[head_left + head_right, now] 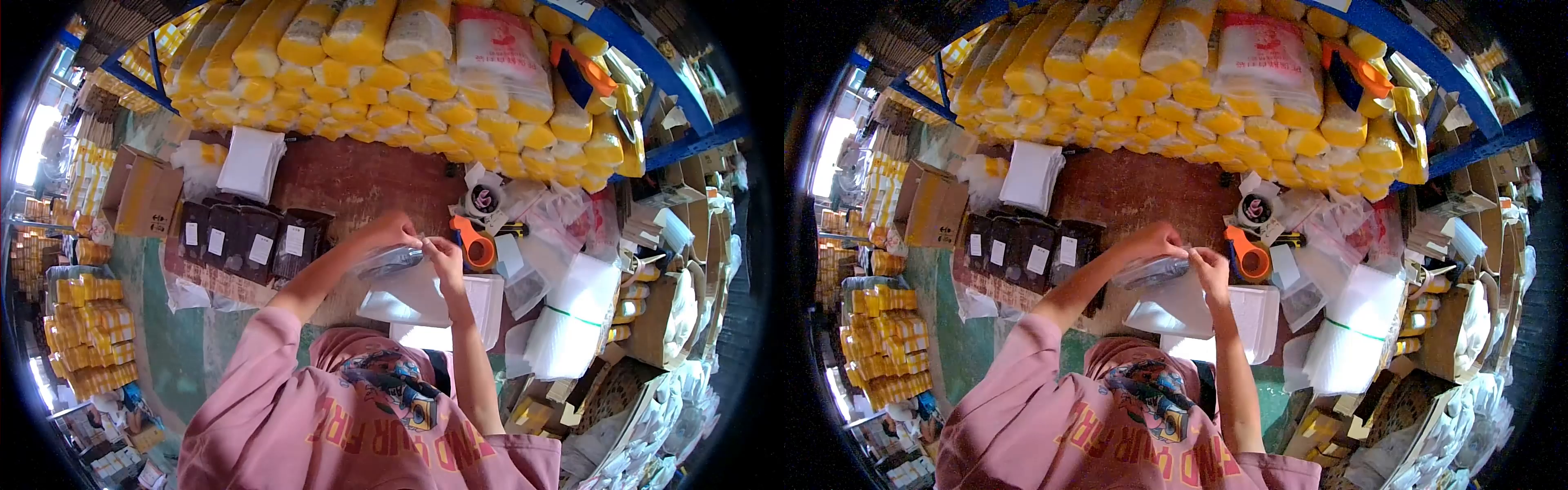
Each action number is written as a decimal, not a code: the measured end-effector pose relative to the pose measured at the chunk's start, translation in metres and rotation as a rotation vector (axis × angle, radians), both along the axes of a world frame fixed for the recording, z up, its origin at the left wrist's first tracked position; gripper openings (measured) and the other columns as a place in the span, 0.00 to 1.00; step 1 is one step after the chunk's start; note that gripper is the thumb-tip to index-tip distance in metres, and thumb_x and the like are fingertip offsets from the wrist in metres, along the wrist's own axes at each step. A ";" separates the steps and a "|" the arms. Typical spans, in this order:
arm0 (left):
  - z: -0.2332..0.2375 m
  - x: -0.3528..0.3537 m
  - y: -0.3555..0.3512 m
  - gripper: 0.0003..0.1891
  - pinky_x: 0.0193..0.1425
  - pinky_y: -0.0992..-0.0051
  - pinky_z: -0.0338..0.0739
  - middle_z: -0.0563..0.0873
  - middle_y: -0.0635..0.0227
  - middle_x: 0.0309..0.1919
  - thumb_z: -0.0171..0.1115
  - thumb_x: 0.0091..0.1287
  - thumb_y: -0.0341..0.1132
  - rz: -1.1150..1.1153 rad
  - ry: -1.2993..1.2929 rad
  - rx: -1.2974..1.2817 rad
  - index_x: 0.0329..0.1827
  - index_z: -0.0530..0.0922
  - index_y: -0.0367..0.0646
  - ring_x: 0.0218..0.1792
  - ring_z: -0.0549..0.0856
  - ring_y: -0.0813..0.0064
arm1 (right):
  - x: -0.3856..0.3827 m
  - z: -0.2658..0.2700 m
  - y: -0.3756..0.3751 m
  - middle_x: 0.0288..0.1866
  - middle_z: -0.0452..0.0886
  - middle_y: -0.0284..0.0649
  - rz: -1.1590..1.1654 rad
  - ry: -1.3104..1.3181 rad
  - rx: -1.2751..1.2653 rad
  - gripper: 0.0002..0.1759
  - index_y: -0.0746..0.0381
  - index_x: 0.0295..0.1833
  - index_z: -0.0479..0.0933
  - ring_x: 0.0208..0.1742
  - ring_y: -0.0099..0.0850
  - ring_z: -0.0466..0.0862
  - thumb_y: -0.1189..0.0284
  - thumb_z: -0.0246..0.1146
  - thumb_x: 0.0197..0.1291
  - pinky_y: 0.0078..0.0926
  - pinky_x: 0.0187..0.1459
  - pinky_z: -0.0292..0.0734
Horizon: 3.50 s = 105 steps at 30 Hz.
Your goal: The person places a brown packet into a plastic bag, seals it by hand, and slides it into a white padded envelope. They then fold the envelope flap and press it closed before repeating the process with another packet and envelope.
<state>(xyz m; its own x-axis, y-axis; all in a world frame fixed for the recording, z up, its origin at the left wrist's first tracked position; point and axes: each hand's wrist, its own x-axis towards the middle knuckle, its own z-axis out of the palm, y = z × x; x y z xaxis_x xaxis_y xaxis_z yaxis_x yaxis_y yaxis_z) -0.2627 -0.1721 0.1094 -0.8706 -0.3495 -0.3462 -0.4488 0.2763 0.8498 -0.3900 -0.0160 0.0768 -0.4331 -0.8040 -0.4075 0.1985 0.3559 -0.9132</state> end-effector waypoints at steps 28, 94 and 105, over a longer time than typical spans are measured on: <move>0.026 0.109 -0.019 0.14 0.31 0.68 0.78 0.86 0.55 0.22 0.70 0.58 0.41 -0.026 -0.151 -0.156 0.32 0.86 0.36 0.24 0.86 0.68 | 0.013 -0.002 -0.011 0.29 0.80 0.34 -0.259 -0.174 -0.033 0.10 0.72 0.40 0.83 0.30 0.22 0.76 0.73 0.64 0.63 0.21 0.32 0.71; 0.135 0.077 0.070 0.36 0.51 0.61 0.83 0.83 0.48 0.54 0.47 0.71 0.64 0.504 0.161 1.493 0.68 0.70 0.40 0.45 0.87 0.60 | 0.002 0.108 0.111 0.50 0.81 0.44 0.142 -0.804 0.030 0.32 0.71 0.63 0.69 0.50 0.34 0.83 0.63 0.70 0.60 0.33 0.53 0.80; 0.018 0.059 0.180 0.18 0.47 0.72 0.84 0.87 0.65 0.41 0.68 0.66 0.48 0.474 -0.510 1.471 0.47 0.82 0.43 0.40 0.86 0.73 | 0.003 0.094 0.152 0.54 0.83 0.40 0.588 -0.691 0.447 0.34 0.68 0.59 0.78 0.52 0.27 0.81 0.49 0.67 0.61 0.26 0.54 0.76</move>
